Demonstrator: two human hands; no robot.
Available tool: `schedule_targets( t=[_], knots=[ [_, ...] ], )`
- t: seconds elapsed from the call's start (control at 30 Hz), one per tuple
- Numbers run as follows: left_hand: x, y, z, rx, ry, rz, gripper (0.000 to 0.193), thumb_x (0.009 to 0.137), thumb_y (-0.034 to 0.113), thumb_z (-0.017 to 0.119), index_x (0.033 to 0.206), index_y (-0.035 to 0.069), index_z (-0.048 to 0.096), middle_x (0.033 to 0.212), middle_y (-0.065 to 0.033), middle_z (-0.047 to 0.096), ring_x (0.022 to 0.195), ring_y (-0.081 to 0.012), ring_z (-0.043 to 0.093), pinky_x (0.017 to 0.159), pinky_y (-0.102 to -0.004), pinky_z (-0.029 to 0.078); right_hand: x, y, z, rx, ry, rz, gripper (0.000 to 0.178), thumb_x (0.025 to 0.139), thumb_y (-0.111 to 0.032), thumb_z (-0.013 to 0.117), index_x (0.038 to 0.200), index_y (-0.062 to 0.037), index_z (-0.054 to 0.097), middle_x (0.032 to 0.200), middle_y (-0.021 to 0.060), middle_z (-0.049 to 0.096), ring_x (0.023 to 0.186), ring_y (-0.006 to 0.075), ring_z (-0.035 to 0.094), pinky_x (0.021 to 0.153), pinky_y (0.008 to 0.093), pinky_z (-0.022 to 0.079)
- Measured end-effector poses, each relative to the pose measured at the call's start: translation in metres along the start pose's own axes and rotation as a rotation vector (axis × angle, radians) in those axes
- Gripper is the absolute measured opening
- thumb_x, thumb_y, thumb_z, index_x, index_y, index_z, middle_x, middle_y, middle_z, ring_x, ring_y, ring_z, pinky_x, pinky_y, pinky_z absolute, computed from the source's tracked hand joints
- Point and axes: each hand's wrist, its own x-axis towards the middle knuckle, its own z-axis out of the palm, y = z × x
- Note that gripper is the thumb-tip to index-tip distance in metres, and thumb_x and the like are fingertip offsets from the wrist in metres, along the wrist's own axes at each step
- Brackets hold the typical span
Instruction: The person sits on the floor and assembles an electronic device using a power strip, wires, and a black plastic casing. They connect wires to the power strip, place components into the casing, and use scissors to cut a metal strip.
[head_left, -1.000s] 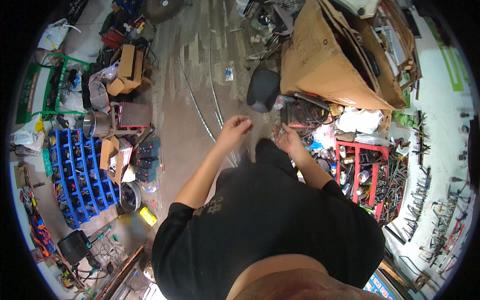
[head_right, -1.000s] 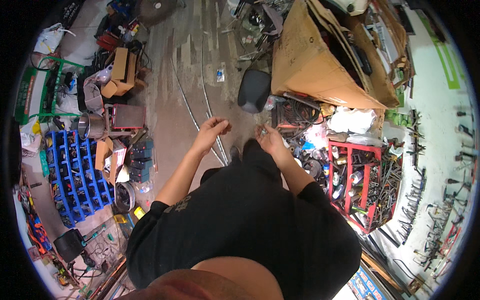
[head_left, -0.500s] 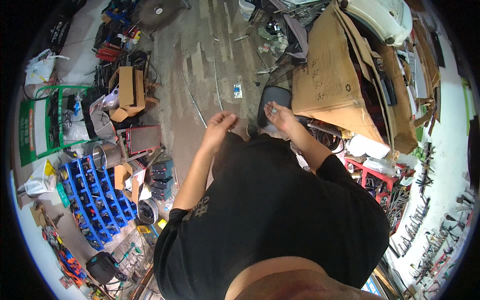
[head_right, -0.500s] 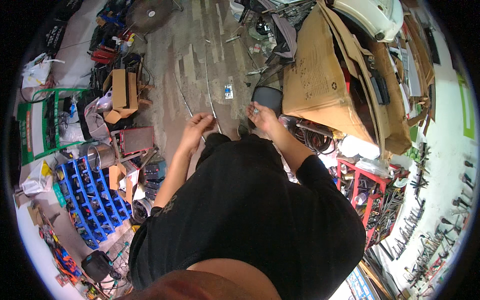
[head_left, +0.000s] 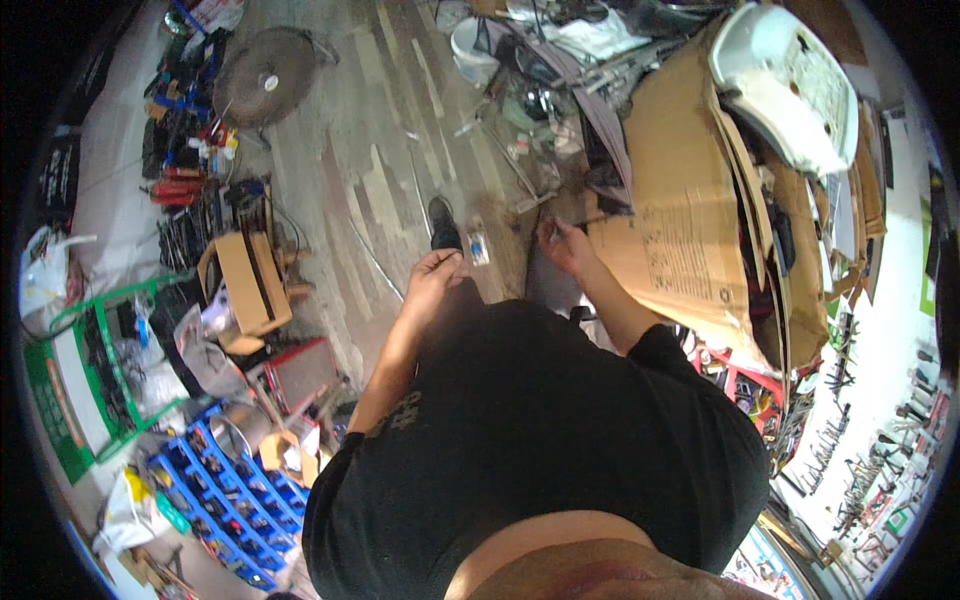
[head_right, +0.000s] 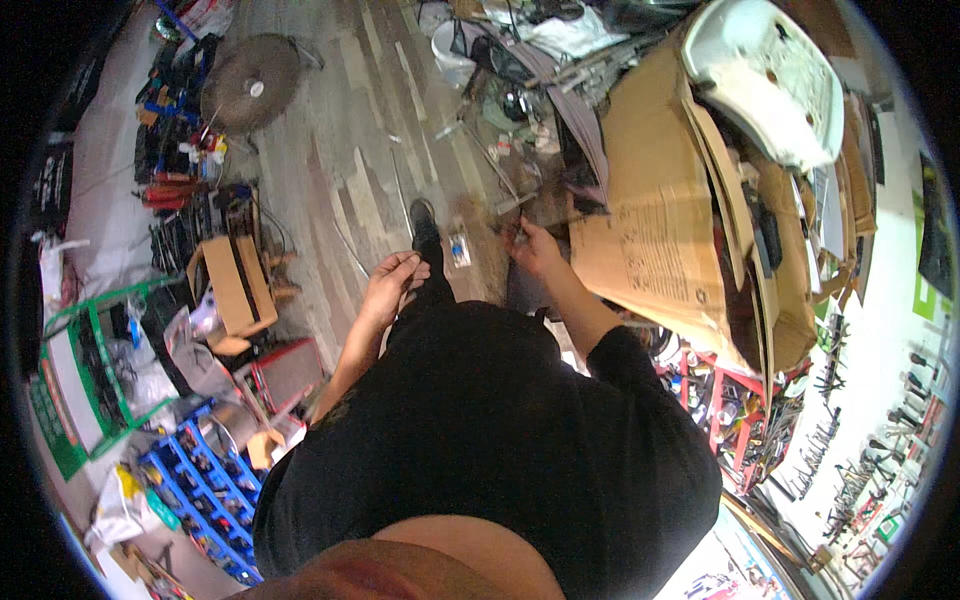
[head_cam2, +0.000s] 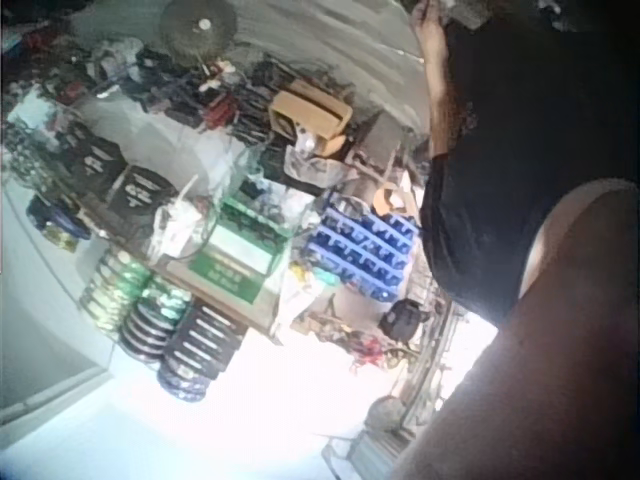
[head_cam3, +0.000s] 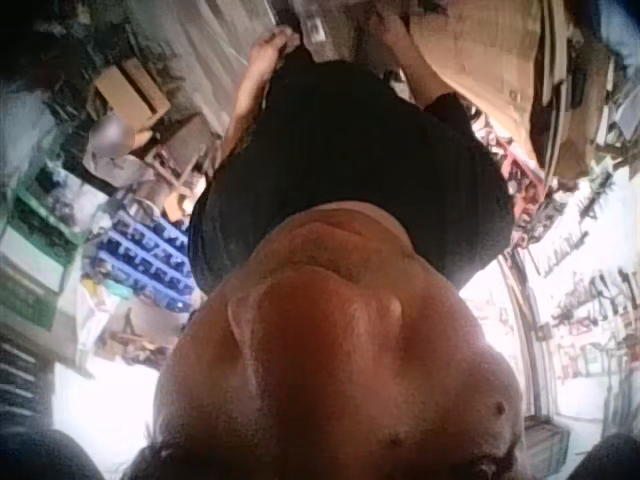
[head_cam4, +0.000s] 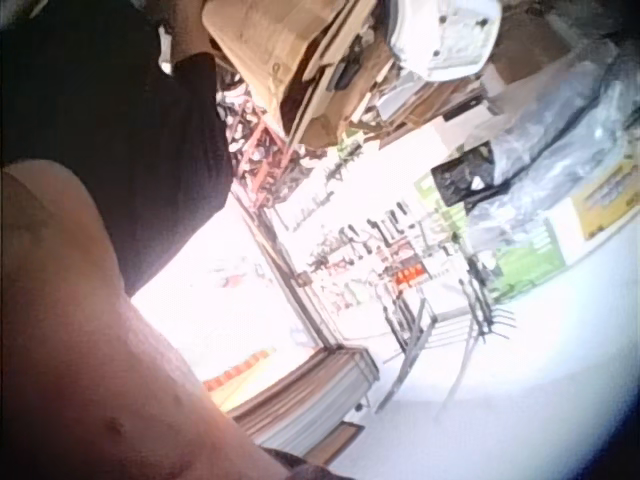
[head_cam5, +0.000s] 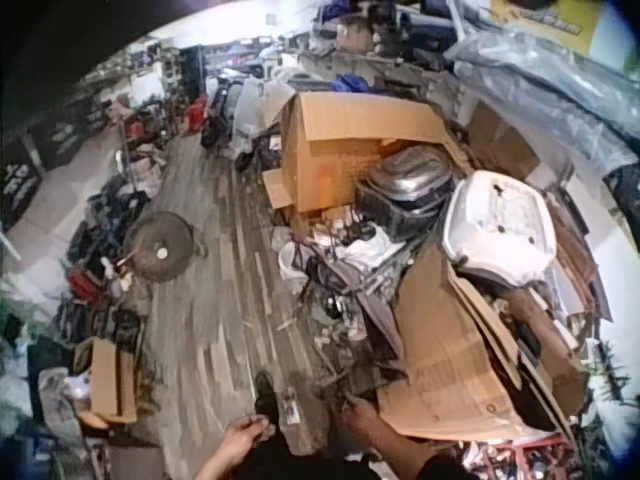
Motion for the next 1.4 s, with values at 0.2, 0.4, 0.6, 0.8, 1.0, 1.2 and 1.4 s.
schedule_targets(
  t=[0.2,0.4,0.6,0.8,1.0,1.2,1.4],
  knots=[
    [0.115,0.141,-0.060,0.087,-0.009,0.059,0.027,0.094,0.024,0.064,0.111,0.003,0.061,0.093,-0.0064,0.069,0.087,-0.0168,0.066,0.079,-0.0306,0.050,0.064,-0.012,0.073,-0.039,0.136,-0.109,0.017,0.101,-0.017,0.049,0.104,-0.0015,0.054,0.093,0.0129,0.059,0.087,0.0271,0.059,0.083,0.0428,0.054],
    [0.185,0.235,-0.092,0.084,-0.038,0.063,0.028,0.094,0.024,0.063,0.110,0.002,0.060,0.095,-0.0088,0.069,0.087,-0.0186,0.066,0.079,-0.0308,0.050,0.102,-0.033,0.179,-0.012,0.131,-0.249,0.016,0.097,-0.014,0.054,0.102,0.0018,0.053,0.091,0.0122,0.059,0.086,0.0269,0.062,0.084,0.0423,0.055],
    [0.237,0.253,-0.095,0.158,-0.059,-0.016,0.032,0.094,0.025,0.063,0.113,0.000,0.061,0.099,-0.0099,0.069,0.090,-0.0197,0.066,0.080,-0.0315,0.051,0.154,-0.083,0.239,0.164,0.082,-0.272,0.016,0.095,-0.009,0.055,0.103,0.0039,0.051,0.092,0.0143,0.055,0.088,0.0290,0.059,0.081,0.0445,0.054],
    [0.273,0.277,-0.111,0.206,0.069,-0.111,0.034,0.092,0.024,0.065,0.114,-0.002,0.062,0.099,-0.0096,0.068,0.088,-0.0175,0.064,0.077,-0.0290,0.050,0.221,-0.177,0.334,0.272,-0.088,-0.411,0.012,0.093,-0.005,0.053,0.100,0.0052,0.050,0.092,0.0154,0.054,0.087,0.0282,0.058,0.080,0.0443,0.054],
    [0.330,0.325,-0.113,0.236,0.191,-0.177,0.033,0.093,0.026,0.064,0.116,0.001,0.060,0.098,-0.0098,0.069,0.089,-0.0201,0.066,0.079,-0.0321,0.050,0.327,-0.316,0.403,0.343,-0.226,-0.479,0.012,0.092,-0.005,0.050,0.094,0.0071,0.048,0.095,0.0180,0.055,0.088,0.0278,0.058,0.081,0.0402,0.054],
    [0.363,0.369,-0.089,0.219,0.324,-0.117,0.033,0.095,0.023,0.063,0.117,-0.001,0.059,0.102,-0.0106,0.068,0.092,-0.0194,0.065,0.082,-0.0320,0.051,0.410,-0.431,0.419,0.218,0.003,-0.642,0.024,0.096,-0.013,0.042,0.094,0.0041,0.058,0.091,0.0172,0.062,0.087,0.0309,0.061,0.090,0.0461,0.050],
    [0.371,0.372,-0.075,0.266,0.349,-0.262,0.036,0.093,0.024,0.065,0.119,0.000,0.059,0.102,-0.0096,0.068,0.093,-0.0192,0.065,0.082,-0.0303,0.050,0.446,-0.486,0.443,0.091,0.301,-0.655,0.026,0.095,-0.017,0.042,0.106,0.0027,0.057,0.109,0.0211,0.063,0.103,0.0359,0.061,0.091,0.0529,0.049]
  ],
)
